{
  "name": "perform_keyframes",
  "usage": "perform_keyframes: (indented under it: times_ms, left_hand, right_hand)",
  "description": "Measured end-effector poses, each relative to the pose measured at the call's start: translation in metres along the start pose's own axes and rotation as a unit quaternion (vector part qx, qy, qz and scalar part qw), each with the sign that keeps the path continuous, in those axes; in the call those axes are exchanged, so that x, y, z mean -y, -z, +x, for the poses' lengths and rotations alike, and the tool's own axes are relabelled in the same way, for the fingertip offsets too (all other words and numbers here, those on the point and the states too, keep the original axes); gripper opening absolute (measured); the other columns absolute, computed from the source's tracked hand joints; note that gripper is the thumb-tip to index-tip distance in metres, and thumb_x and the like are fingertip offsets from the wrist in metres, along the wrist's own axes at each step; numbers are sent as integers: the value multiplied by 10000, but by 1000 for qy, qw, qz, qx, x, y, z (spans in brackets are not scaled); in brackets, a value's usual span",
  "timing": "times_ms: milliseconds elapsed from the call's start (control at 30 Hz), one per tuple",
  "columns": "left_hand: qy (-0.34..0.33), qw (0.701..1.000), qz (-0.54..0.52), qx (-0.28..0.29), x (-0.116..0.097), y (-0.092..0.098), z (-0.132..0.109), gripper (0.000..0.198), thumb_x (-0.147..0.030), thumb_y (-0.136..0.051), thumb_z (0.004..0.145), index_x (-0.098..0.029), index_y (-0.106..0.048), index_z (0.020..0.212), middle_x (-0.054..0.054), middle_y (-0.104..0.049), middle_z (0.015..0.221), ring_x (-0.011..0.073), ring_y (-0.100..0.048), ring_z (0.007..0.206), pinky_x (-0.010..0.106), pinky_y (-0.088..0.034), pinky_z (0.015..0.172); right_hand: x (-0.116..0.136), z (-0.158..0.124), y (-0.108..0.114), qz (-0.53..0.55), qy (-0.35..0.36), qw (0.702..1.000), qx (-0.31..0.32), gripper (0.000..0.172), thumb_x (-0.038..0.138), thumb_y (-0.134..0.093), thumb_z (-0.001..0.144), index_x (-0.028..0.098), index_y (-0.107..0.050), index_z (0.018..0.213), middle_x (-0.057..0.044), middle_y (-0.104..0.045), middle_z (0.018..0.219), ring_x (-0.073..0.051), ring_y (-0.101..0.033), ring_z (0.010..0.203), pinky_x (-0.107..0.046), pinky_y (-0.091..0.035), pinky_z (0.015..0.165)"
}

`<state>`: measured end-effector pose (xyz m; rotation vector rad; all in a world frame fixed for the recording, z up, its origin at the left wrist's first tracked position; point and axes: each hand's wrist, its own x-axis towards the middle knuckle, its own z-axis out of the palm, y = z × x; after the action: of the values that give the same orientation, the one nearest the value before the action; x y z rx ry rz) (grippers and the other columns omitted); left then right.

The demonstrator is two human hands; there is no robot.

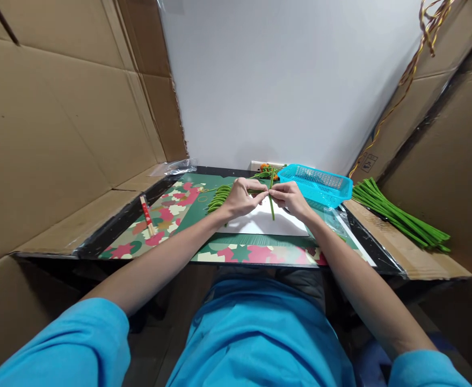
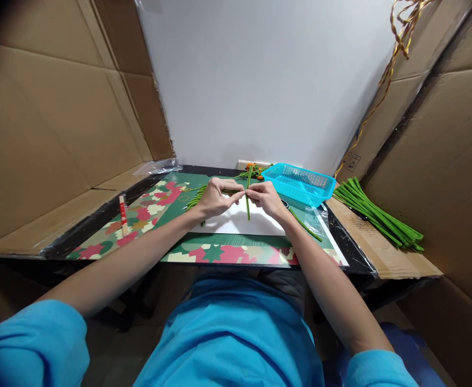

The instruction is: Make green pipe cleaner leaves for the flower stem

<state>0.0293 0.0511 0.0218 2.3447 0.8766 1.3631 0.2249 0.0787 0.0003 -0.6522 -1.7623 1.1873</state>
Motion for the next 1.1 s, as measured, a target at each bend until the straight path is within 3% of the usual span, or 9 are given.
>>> perform_keyframes:
  times_ms: [133,267,333,433,500,600,767,900,1100]
  left_hand:
    - [-49,997,66,4,-3,-1,0,165,-225,-688,867,-149,-805,780,72,-733,750,145,-624,638,250,-469,578]
    - [63,997,-53,-3,1,-5,3,172,-282,-738,857,-140,-782,770,54,-702,691,138,-638,578,232,-459,501]
    - [152,976,-154,-21,4,-7,5,213,-330,-800,814,-121,-768,784,48,-687,666,140,-640,521,233,-442,443]
    - [248,932,-259,-45,8,-7,8,291,-357,-879,741,-106,-751,815,45,-684,677,133,-636,496,233,-433,416]
    - [280,912,-298,-41,9,-7,9,292,-341,-891,735,-107,-743,827,41,-685,689,119,-628,494,226,-424,416]
    - [288,902,-321,-28,8,-6,8,256,-308,-878,753,-106,-743,834,43,-691,712,103,-612,489,219,-396,408]
    - [288,897,-334,-19,6,-6,7,283,-311,-888,749,-106,-760,896,54,-703,748,89,-582,480,221,-366,400]
    - [307,891,-334,-19,6,-7,8,318,-333,-935,713,-115,-739,837,30,-669,707,72,-549,467,215,-328,404]
    - [323,865,-384,7,7,-5,5,360,-376,-939,701,-109,-747,849,51,-682,769,70,-555,506,209,-334,423]
  right_hand:
    - [-3,3,4,60,-51,996,28,375,426,-753,755,225,-477,600,89,-296,530,-76,-193,468,-258,-181,468]
    - [1,2,5,32,-35,999,16,349,446,-753,814,202,-551,666,65,-382,559,-86,-268,476,-256,-230,474]
    - [3,0,4,-77,39,995,-43,313,435,-714,888,186,-614,727,32,-478,601,-107,-366,513,-262,-299,509]
    - [0,-4,3,-280,191,931,-134,195,356,-649,968,186,-713,899,-22,-643,774,-137,-518,612,-283,-442,626]
    - [-5,-6,4,-335,244,900,-135,158,304,-624,994,212,-742,1046,-52,-710,955,-142,-593,666,-291,-512,695]
    - [-11,-7,6,-361,273,884,-115,195,267,-590,1029,244,-756,1129,-77,-740,1096,-158,-682,760,-290,-564,731]
    - [-11,-8,8,-387,278,869,-134,240,254,-538,1067,223,-775,1088,-97,-771,1065,-203,-728,902,-308,-575,770]
    - [-7,-10,7,-408,276,859,-139,248,277,-526,1081,209,-765,1083,-103,-775,1045,-207,-724,902,-312,-563,787]
    - [-3,-15,6,-489,304,806,-138,259,270,-505,1103,208,-756,1089,-97,-778,1041,-175,-708,836,-268,-478,676]
